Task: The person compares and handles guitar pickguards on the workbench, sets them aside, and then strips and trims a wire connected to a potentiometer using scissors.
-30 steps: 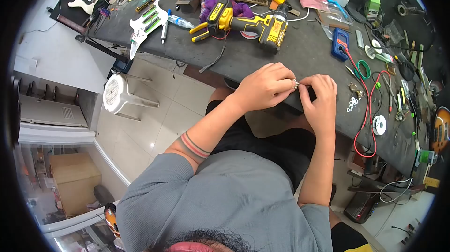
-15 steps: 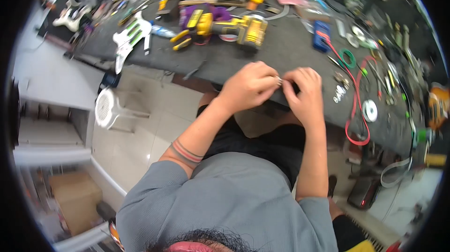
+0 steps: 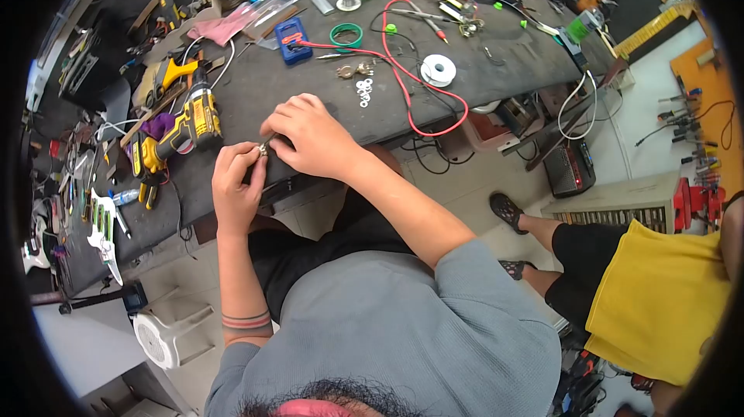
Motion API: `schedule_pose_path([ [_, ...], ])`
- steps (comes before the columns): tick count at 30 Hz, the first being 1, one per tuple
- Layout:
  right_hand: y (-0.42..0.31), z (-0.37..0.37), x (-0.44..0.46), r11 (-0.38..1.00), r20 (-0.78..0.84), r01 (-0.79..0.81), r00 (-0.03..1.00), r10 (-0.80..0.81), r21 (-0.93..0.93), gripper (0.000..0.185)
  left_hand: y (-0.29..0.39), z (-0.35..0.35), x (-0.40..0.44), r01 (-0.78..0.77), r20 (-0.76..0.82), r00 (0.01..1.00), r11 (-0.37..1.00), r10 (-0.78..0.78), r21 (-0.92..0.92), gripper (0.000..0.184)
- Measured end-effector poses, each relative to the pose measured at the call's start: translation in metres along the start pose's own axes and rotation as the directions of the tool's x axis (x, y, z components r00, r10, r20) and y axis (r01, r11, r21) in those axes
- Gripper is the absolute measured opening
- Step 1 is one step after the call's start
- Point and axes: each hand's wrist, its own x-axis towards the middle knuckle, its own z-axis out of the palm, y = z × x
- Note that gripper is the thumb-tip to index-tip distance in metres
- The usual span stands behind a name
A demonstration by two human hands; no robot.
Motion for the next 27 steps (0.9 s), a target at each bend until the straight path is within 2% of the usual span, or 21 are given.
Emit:
schedule_pose_path([
  [2, -0.003, -0.014, -0.001, 1.0, -0.047, 0.008, 0.999, -0.009, -0.013, 0.029, 0.001, 0.0, 0.0, 0.009, -0.004, 1.0, 1.0, -0.009, 0.0, 0.017],
  [5, 0.008, -0.074, -0.001, 0.974, -0.197, -0.074, 0.98, 0.031, -0.214, 0.029, 0.002, 0.002, -0.001, 0.015, -0.022, 1.0, 1.0, -0.016, -0.016, 0.017],
  [7, 0.039, -0.117, -0.007, 0.912, -0.337, -0.319, 0.914, 0.225, -0.258, 0.025, 0.002, 0.003, 0.0, -0.004, -0.054, 0.999, 1.0, 0.002, -0.026, 0.019],
  [9, 0.076, -0.149, -0.014, 0.633, -0.308, -0.459, 0.888, 0.341, -0.623, 0.025, 0.001, 0.003, 0.002, 0.021, -0.06, 0.998, 1.0, -0.022, -0.01, 0.019],
  [11, 0.085, -0.17, -0.018, 0.406, -0.141, -0.395, 0.838, 0.527, -0.824, 0.028, 0.0, 0.003, 0.006, 0.054, -0.065, 0.996, 0.999, -0.054, -0.001, 0.018],
  [13, 0.095, -0.179, -0.016, 0.387, -0.068, -0.338, 0.821, 0.567, -0.858, 0.029, -0.003, 0.004, 0.013, 0.094, -0.076, 0.993, 0.996, -0.094, 0.001, 0.016],
  [15, 0.105, -0.184, -0.013, 0.348, -0.034, -0.247, 0.854, 0.52, -0.904, 0.02, -0.003, 0.003, 0.02, 0.125, -0.084, 0.989, 0.992, -0.126, -0.006, 0.015],
  [18, 0.12, -0.191, -0.003, 0.518, -0.077, -0.392, 0.846, 0.528, -0.76, 0.019, -0.005, 0.004, 0.027, 0.122, -0.086, 0.989, 0.993, -0.121, -0.001, 0.015],
  [19, 0.122, -0.192, 0.002, 0.61, -0.119, -0.523, 0.808, 0.577, -0.595, 0.023, -0.005, 0.004, 0.027, 0.117, -0.085, 0.99, 0.993, -0.115, 0.022, 0.015],
  [21, 0.135, -0.189, 0.009, 0.695, -0.207, -0.61, 0.789, 0.579, -0.38, 0.027, -0.005, 0.005, 0.027, 0.104, -0.08, 0.992, 0.993, -0.099, 0.064, 0.015],
  [22, 0.123, -0.189, 0.015, 0.693, -0.259, -0.666, 0.746, 0.614, -0.275, 0.029, -0.005, 0.006, 0.027, 0.098, -0.092, 0.992, 0.992, -0.091, 0.081, 0.014],
  [23, 0.141, -0.189, 0.015, 0.753, -0.282, -0.639, 0.759, 0.586, -0.156, 0.028, -0.005, 0.006, 0.027, 0.11, -0.089, 0.991, 0.989, -0.102, 0.094, 0.014],
  [25, 0.142, -0.194, 0.02, 0.777, -0.255, -0.627, 0.744, 0.618, 0.054, 0.028, -0.005, 0.007, 0.027, 0.132, -0.085, 0.989, 0.984, -0.123, 0.116, 0.013],
  [27, 0.138, -0.195, 0.021, 0.847, -0.246, -0.485, 0.812, 0.529, 0.218, 0.026, -0.004, 0.006, 0.03, 0.173, -0.069, 0.984, 0.973, -0.165, 0.153, 0.012],
])
